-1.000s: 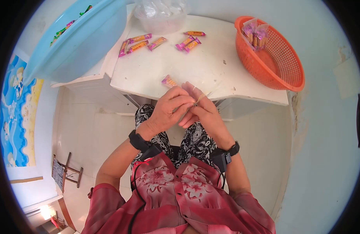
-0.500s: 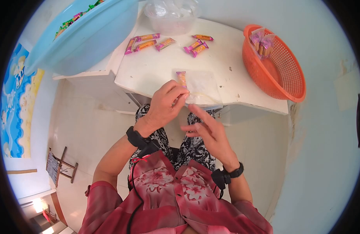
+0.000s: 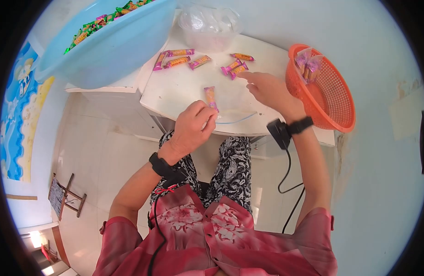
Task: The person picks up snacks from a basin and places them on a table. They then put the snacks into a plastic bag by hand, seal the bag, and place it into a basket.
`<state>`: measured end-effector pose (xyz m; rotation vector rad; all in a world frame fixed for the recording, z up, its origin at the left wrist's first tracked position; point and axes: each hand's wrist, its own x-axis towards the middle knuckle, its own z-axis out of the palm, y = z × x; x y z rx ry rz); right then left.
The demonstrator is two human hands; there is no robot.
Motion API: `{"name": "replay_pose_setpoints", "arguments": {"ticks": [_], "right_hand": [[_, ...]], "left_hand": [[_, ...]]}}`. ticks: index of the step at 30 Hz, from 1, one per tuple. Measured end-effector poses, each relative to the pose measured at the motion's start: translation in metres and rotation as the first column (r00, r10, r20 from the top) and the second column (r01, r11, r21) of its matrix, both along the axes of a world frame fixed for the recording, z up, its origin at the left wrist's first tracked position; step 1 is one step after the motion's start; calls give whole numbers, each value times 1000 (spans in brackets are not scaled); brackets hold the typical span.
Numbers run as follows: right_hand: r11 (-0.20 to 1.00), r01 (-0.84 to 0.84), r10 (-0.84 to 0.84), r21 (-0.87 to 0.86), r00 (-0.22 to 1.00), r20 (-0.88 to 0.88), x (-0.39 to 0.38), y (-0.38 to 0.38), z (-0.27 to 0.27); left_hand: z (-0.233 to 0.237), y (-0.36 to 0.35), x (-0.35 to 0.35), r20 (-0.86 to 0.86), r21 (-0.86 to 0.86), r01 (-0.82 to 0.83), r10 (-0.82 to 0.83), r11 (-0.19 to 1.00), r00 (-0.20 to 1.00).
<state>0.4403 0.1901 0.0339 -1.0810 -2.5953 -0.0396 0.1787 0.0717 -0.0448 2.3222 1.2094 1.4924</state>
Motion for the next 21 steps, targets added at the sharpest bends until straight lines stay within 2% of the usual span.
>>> {"name": "replay_pose_setpoints", "arguments": {"ticks": [3, 4, 5, 6, 7, 8, 9, 10, 12, 14, 15, 17, 20, 21], "right_hand": [[993, 86, -71, -75, 980, 185, -18, 27, 1], [982, 160, -128, -103, 955, 268, -26, 28, 7], [972, 204, -151, -120, 925, 348, -33, 33, 14], [990, 133, -110, -45, 934, 340, -24, 39, 2], [993, 88, -62, -74, 951, 304, -24, 45, -2], [994, 41, -13, -102, 964, 267, -23, 52, -5], [992, -7, 37, -130, 972, 231, -21, 59, -8], [990, -55, 73, -133, 988, 137, -5, 81, -30], [979, 2, 9, -203, 999, 52, -3, 95, -41], [985, 91, -60, -147, 978, 200, -14, 80, -28], [989, 63, -39, -135, 985, 169, -16, 78, -25], [995, 5, 3, -98, 997, 80, -17, 73, -32], [989, 99, -79, -107, 980, 181, -20, 62, -24], [985, 130, -113, -117, 983, 147, -17, 58, -25]], "left_hand": [[-6, 4, -1, 8, -9, 56, -56, 998, 998], [-7, 2, -3, 0, -36, 65, -65, 997, 998], [-14, 1, -1, 10, 5, 90, -90, 996, 996], [-22, 5, 0, 9, 52, 79, -80, 995, 997], [-32, 10, 3, -38, 209, 69, -62, 976, 997], [-39, 14, 1, -101, 226, 114, -93, 968, 991], [-34, 11, -1, -114, 104, 160, -148, 982, 982], [-38, 11, 3, -65, 64, 129, -124, 990, 990], [-45, 13, 8, 22, 47, 95, -96, 994, 995], [-50, 13, 17, 81, 77, 98, -104, 992, 991], [-45, 13, 14, 98, 76, 94, -102, 993, 990], [-44, 11, 9, 75, 59, 81, -86, 995, 993], [-42, 9, 10, 13, 14, 66, -66, 998, 998], [-41, 10, 12, 0, 5, 59, -59, 998, 998]]}}
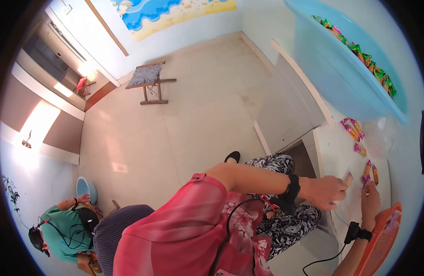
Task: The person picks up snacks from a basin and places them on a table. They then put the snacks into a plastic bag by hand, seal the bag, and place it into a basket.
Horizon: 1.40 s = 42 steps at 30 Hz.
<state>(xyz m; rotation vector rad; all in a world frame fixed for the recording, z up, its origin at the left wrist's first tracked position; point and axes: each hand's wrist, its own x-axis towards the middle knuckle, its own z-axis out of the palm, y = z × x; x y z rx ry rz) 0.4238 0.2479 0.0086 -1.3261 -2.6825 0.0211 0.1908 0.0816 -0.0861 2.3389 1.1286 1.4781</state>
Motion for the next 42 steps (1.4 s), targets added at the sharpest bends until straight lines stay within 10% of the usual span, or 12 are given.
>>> {"name": "replay_pose_setpoints", "arguments": {"ticks": [9, 19, 33, 42], "right_hand": [[979, 185, -143, 85, 922, -359, 22, -85, 25], [940, 262, -323, -219, 479, -816, 28, -222, 12], [946, 255, -76, 200, 775, -628, -1, -245, -4], [954, 299, -231, -37, 646, -727, -24, -222, -34]], "left_hand": [[11, 5, -3, -54, -38, 4, -6, 999, 999], [41, -6, -7, -71, -15, -37, 36, 999, 997], [64, -23, 21, -250, 188, -72, 119, 980, 961], [54, -26, 34, -160, 211, 25, 10, 977, 987]]}}
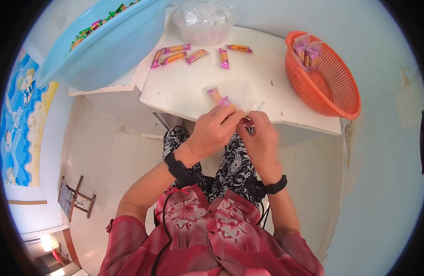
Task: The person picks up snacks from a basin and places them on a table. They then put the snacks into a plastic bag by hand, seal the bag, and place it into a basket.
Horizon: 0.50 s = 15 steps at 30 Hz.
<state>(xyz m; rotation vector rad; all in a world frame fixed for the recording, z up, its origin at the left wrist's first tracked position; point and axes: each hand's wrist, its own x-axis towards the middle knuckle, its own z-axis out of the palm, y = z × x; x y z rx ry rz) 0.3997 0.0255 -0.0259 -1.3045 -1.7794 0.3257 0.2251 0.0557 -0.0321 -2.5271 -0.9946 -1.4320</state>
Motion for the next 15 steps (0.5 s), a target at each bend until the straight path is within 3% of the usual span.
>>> {"name": "replay_pose_setpoints", "arguments": {"ticks": [3, 6, 9, 15], "right_hand": [[994, -88, 73, -71, 979, -189, -6, -5, 4], [990, -136, 138, 25, 960, -245, 1, 0, -12], [998, -35, 24, -43, 972, -233, 1, -1, -12], [980, 196, -197, -24, 960, -199, -10, 13, -31]], "left_hand": [[-5, 1, -5, 36, -50, 8, -6, 999, 999], [-9, 3, -13, 78, -135, 55, -45, 989, 996], [-8, 0, -13, 106, -175, 90, -72, 980, 992], [-11, 2, -11, 150, -197, 202, -174, 959, 973]]}}
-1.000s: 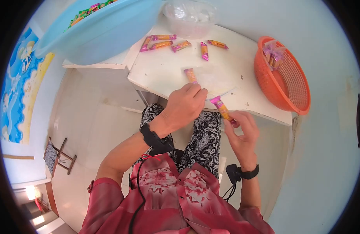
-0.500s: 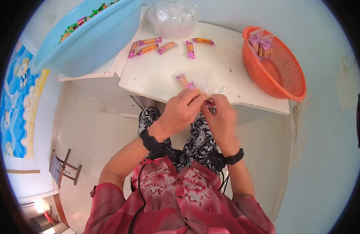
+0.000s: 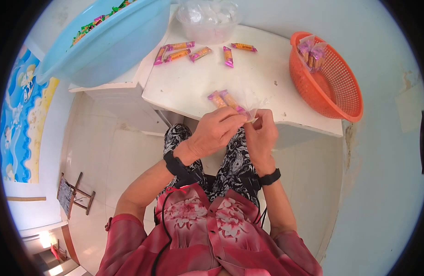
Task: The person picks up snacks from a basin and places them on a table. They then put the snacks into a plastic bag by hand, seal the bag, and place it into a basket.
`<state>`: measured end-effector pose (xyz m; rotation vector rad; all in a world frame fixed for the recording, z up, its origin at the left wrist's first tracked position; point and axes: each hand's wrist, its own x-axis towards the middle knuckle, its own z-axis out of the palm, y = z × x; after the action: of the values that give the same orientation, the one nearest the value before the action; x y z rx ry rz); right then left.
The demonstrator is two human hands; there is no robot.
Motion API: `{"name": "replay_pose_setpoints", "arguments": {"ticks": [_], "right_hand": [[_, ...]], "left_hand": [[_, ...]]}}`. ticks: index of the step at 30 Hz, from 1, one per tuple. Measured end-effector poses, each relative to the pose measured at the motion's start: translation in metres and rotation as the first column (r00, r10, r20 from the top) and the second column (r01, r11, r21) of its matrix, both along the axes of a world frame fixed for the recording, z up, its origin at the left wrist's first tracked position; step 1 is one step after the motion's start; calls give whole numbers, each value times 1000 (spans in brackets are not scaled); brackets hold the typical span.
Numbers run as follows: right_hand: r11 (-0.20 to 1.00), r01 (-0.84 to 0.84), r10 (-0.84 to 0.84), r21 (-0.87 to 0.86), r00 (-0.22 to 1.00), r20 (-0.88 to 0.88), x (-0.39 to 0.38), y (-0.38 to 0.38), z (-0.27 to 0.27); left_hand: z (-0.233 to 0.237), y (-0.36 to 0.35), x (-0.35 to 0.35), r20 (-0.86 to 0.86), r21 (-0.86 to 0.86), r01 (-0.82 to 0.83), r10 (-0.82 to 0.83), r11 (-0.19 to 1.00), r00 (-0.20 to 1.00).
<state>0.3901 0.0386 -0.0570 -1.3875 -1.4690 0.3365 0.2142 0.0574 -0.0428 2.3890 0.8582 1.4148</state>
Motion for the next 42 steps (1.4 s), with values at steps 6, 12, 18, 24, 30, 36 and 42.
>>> {"name": "replay_pose_setpoints", "arguments": {"ticks": [6, 12, 18, 24, 30, 36, 42], "right_hand": [[980, -143, 123, -139, 982, -141, 9, 2, -5], [941, -310, 198, -137, 831, -520, 20, -9, 4], [829, -526, 315, -188, 718, -620, 21, -16, 31], [725, -673, 339, -149, 536, -773, 40, 2, 30], [540, -831, 351, -136, 369, -861, 39, 14, 54], [480, -835, 396, -270, 480, -783, 32, 37, 54], [389, -812, 418, -435, 576, -702, 31, 45, 69]], "left_hand": [[16, -6, -11, 41, -32, -41, 42, 999, 998], [1, 16, -57, -33, -133, -340, 339, 931, 940], [15, 39, -61, -75, -374, -195, 180, 907, 981], [11, 78, -65, -118, -314, -102, 68, 944, 991], [20, 122, -47, -104, -591, -88, 32, 802, 994], [9, 134, -49, -8, -667, 25, -41, 744, 999], [6, 124, -47, 46, -663, 30, 0, 748, 999]]}}
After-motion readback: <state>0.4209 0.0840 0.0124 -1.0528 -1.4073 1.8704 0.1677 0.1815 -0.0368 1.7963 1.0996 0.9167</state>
